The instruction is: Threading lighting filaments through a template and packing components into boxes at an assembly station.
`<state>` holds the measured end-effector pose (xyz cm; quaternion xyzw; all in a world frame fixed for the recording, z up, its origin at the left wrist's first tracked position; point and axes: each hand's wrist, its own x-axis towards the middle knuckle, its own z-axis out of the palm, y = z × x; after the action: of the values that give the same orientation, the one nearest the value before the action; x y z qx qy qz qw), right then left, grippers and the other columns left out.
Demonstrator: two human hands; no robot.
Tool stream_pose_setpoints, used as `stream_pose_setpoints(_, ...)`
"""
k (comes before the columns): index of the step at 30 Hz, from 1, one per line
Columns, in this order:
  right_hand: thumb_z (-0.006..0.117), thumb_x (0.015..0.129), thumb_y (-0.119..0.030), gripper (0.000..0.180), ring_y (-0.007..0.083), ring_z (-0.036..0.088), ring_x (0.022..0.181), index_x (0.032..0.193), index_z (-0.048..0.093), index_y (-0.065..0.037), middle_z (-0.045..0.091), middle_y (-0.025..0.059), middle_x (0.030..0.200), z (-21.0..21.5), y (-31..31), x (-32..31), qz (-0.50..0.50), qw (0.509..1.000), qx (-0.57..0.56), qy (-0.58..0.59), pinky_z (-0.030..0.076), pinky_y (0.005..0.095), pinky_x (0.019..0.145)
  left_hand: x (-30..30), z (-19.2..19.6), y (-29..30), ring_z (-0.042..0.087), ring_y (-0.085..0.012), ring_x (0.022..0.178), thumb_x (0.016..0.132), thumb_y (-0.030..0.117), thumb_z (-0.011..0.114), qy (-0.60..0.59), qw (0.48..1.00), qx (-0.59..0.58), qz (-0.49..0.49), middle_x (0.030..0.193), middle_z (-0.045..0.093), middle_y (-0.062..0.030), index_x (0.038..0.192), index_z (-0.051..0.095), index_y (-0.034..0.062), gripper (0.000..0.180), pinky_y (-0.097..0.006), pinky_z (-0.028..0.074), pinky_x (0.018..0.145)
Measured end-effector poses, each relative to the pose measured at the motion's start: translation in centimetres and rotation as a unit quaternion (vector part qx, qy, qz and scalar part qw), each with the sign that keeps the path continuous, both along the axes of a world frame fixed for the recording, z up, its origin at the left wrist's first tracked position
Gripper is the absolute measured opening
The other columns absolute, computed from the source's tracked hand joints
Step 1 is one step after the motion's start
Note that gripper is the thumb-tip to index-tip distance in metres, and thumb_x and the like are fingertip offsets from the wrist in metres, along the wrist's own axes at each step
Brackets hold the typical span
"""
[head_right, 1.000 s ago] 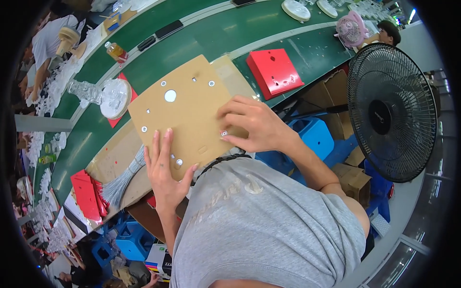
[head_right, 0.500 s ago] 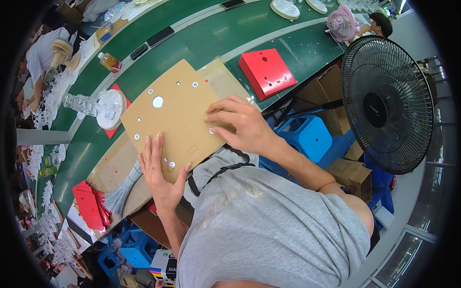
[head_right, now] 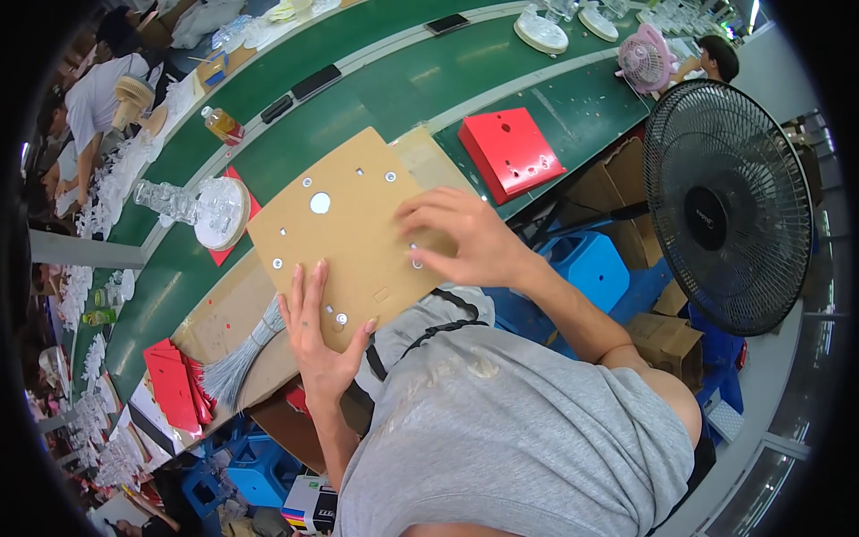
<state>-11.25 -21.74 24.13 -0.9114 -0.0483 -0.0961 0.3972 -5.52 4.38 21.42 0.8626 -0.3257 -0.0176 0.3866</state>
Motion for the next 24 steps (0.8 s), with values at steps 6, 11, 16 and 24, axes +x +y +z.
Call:
stream_pose_setpoints(6,0.067,0.086,-0.034,0.052,0.0308,0.033,0.142,0.135,0.057,-0.02,0.039,0.0089,0.153,-0.9,2.9,2.8,0.082,0.976,-0.2,-0.014,0.023,0.0527,0.115,-0.9,0.9,0.0,0.029,-0.0349,0.145,0.073,0.025,0.079,-0.007,0.998,0.058,0.002,0.15,0.044,-0.0099,0.142,0.048,0.0084,0.078,-0.059,0.013,0.116)
stream_pose_setpoints(11,0.064,0.087,-0.038,0.052,0.0312,0.031,0.143,0.136,0.056,-0.021,0.038,0.0087,0.153,-1.0,3.0,3.2,0.062,0.973,-0.223,-0.012,0.022,0.0509,0.115,-1.1,-0.2,2.9,0.024,-0.0402,0.146,0.085,0.026,0.071,-0.045,0.949,0.191,0.248,0.156,0.033,-0.0159,0.145,0.045,0.009,0.068,-0.064,0.016,0.112)
stream_pose_setpoints(16,0.067,0.085,-0.037,0.053,0.0321,0.033,0.142,0.134,0.058,-0.021,0.04,0.0087,0.152,0.2,1.7,5.0,0.108,0.974,-0.197,0.033,0.026,0.049,0.113,-0.8,2.7,-2.1,0.025,-0.0419,0.144,0.089,0.03,0.064,-0.062,0.986,0.134,0.075,0.154,0.032,-0.02,0.147,0.043,0.0091,0.065,-0.064,0.021,0.111)
stream_pose_setpoints(24,0.072,0.081,-0.032,0.063,0.0349,0.028,0.143,0.14,0.053,-0.018,0.035,0.0104,0.155,-1.2,-1.1,8.4,0.068,0.977,-0.201,0.033,0.023,0.0515,0.115,-0.7,2.6,-7.0,0.022,-0.041,0.146,0.09,0.035,0.061,0.002,0.967,0.203,0.157,0.157,0.026,-0.0211,0.146,0.042,0.0066,0.066,-0.06,0.023,0.111)
